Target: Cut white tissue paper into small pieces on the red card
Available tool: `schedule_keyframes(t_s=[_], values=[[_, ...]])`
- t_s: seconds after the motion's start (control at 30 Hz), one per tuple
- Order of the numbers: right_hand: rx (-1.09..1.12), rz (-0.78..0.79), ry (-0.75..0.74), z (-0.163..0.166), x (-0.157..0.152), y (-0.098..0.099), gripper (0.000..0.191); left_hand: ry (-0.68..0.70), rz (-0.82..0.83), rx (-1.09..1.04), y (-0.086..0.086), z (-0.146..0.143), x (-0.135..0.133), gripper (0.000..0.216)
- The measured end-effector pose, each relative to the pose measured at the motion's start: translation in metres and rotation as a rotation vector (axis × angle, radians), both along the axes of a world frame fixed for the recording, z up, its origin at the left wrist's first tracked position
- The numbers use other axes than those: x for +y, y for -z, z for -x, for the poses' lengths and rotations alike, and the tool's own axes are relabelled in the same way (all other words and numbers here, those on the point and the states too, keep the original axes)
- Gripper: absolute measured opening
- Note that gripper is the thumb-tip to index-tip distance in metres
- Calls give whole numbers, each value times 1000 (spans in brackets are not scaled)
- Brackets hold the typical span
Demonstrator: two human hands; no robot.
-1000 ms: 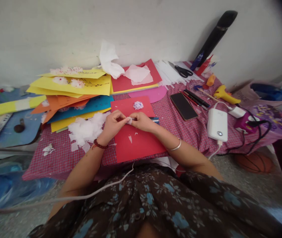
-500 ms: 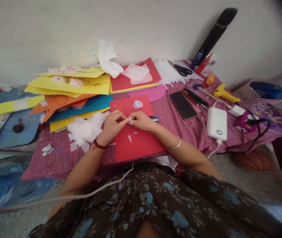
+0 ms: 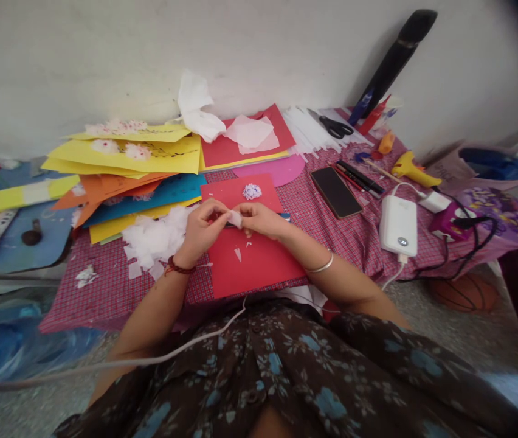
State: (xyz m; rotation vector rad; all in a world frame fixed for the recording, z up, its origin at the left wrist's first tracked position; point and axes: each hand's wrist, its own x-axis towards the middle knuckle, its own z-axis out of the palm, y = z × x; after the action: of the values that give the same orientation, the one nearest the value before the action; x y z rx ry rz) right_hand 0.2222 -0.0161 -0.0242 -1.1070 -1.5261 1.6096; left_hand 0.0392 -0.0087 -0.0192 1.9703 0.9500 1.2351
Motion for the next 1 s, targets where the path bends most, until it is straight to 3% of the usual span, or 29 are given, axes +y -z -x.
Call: schedule_keyframes(t_s=[0.1, 0.2, 0.37, 0.53, 0.63, 0.73, 0.9, 1.0], values=[[254, 268, 25, 0, -1, -5, 6, -101, 149, -157, 5, 2, 5, 8], [473, 462, 147, 1, -1, -9, 14, -145, 179, -232, 6, 2, 7, 8], [547, 483, 264, 3, -1, -12, 16, -79, 52, -168, -1, 0, 0, 7], [481, 441, 281, 5, -1, -10, 19, 4, 448, -455, -1, -4, -2, 20], [437, 382, 282, 5, 0, -8, 19, -23, 546, -569, 2, -4, 3, 27], [392, 336, 277, 5, 1, -6, 23, -54, 458, -529, 3, -2, 5, 23], [303, 279, 245, 4, 2, -4, 40, -30, 35, -139, 1, -2, -6, 5], [238, 198, 281, 5, 2, -2, 33, 24, -115, 1, -1, -4, -13, 6]])
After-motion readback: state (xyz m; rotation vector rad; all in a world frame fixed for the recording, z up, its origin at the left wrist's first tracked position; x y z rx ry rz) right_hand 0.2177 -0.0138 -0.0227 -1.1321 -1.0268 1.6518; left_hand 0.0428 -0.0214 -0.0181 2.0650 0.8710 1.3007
